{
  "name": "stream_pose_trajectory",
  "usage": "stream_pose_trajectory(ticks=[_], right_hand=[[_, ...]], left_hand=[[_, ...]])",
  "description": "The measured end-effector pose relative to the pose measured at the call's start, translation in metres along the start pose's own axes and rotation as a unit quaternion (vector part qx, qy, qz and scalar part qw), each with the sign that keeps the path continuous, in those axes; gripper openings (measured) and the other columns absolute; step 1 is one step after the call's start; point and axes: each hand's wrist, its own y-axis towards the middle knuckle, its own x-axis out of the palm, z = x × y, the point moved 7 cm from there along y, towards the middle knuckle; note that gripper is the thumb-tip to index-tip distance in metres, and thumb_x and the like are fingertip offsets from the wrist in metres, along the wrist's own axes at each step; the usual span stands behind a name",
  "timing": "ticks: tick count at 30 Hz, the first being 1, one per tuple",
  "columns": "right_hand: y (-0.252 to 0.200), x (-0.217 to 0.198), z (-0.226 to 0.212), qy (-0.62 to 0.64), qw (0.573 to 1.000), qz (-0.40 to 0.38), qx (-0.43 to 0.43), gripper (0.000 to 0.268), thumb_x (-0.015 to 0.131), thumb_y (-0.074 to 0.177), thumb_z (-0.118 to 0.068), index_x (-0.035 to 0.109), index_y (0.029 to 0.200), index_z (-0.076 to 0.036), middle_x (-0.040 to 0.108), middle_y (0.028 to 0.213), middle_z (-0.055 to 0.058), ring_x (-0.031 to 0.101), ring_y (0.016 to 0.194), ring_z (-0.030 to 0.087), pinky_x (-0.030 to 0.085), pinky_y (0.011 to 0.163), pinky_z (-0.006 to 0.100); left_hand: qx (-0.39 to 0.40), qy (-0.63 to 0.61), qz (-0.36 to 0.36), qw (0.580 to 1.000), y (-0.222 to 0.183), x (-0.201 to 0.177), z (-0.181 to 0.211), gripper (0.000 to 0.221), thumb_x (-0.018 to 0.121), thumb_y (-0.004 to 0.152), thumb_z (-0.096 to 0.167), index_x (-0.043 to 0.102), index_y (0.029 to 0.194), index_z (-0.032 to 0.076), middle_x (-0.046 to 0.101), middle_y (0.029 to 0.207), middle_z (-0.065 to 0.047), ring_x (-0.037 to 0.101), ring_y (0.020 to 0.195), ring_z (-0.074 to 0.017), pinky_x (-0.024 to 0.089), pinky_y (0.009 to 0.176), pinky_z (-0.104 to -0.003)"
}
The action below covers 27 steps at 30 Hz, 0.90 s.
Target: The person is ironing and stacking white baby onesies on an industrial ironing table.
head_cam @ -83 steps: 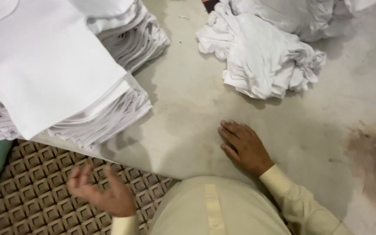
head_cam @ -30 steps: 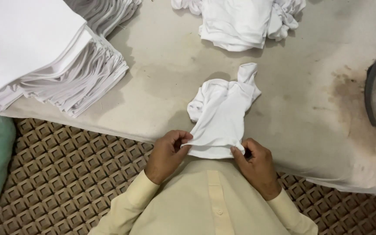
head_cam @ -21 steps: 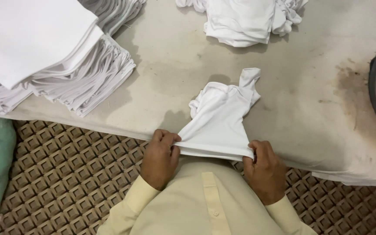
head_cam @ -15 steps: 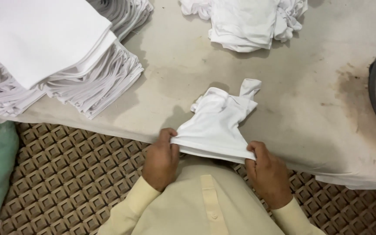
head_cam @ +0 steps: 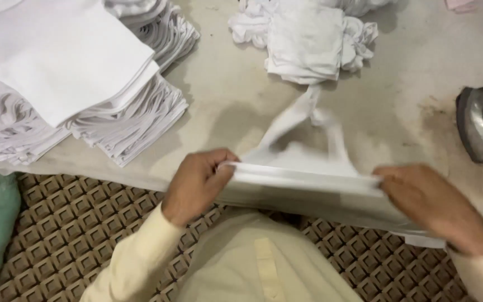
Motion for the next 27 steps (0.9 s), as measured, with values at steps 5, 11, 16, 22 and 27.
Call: stream_pose_trajectory(ticks=[5, 11, 16, 22, 27], right_hand=[[0.005, 0.045, 0.044, 0.482, 0.872, -0.065, 0.055, 0.032, 0.051, 0.102, 0.001, 0.076, 0.102, 0.021, 0.072, 0.075, 0.034, 0.066, 0.063, 0.041, 0.053, 0.064, 0.046], [-0.009, -0.046, 0.007, 0.450, 0.855, 0.204, -0.159, 0.038, 0.053, 0.105, -0.014, 0.059, 0.138, 0.004, 0.062, 0.131, 0.020, 0.068, 0.104, 0.034, 0.065, 0.092, 0.041], [0.017, -0.039, 0.027, 0.477, 0.841, 0.208, -0.147, 0.037, 0.048, 0.108, -0.026, 0.064, 0.129, 0.001, 0.067, 0.127, 0.019, 0.069, 0.094, 0.030, 0.063, 0.083, 0.035], [0.064, 0.081, 0.104, 0.461, 0.878, 0.116, -0.051, 0.030, 0.056, 0.101, -0.003, 0.071, 0.126, -0.001, 0.071, 0.093, 0.017, 0.070, 0.078, 0.024, 0.060, 0.079, 0.040], [0.077, 0.145, 0.139, 0.284, 0.944, -0.167, 0.023, 0.052, 0.066, 0.094, -0.012, 0.056, 0.145, -0.018, 0.076, 0.092, 0.016, 0.075, 0.087, 0.030, 0.059, 0.082, 0.045]], left_hand=[[-0.167, -0.210, -0.095, 0.959, -0.004, 0.035, -0.008, 0.020, 0.057, 0.099, 0.008, 0.075, 0.107, 0.004, 0.075, 0.076, -0.005, 0.066, 0.056, -0.0093, 0.062, 0.056, -0.023], [0.076, -0.159, 0.137, 0.975, 0.050, -0.001, 0.071, 0.022, 0.061, 0.099, 0.004, 0.072, 0.118, 0.007, 0.073, 0.100, 0.000, 0.053, 0.058, 0.0009, 0.066, 0.067, -0.017], [0.033, -0.159, 0.147, 0.976, 0.066, 0.033, 0.057, 0.021, 0.059, 0.097, 0.005, 0.070, 0.115, 0.010, 0.071, 0.089, 0.002, 0.071, 0.067, -0.0071, 0.058, 0.066, -0.017], [-0.168, -0.067, 0.031, 0.983, 0.038, 0.137, -0.047, 0.026, 0.062, 0.095, 0.010, 0.075, 0.117, 0.012, 0.074, 0.083, -0.017, 0.069, 0.071, -0.0270, 0.056, 0.063, -0.038], [-0.273, 0.064, -0.178, 0.943, 0.020, 0.165, -0.069, 0.040, 0.068, 0.092, 0.026, 0.066, 0.132, 0.026, 0.079, 0.100, -0.012, 0.076, 0.097, -0.0383, 0.058, 0.081, -0.049]])
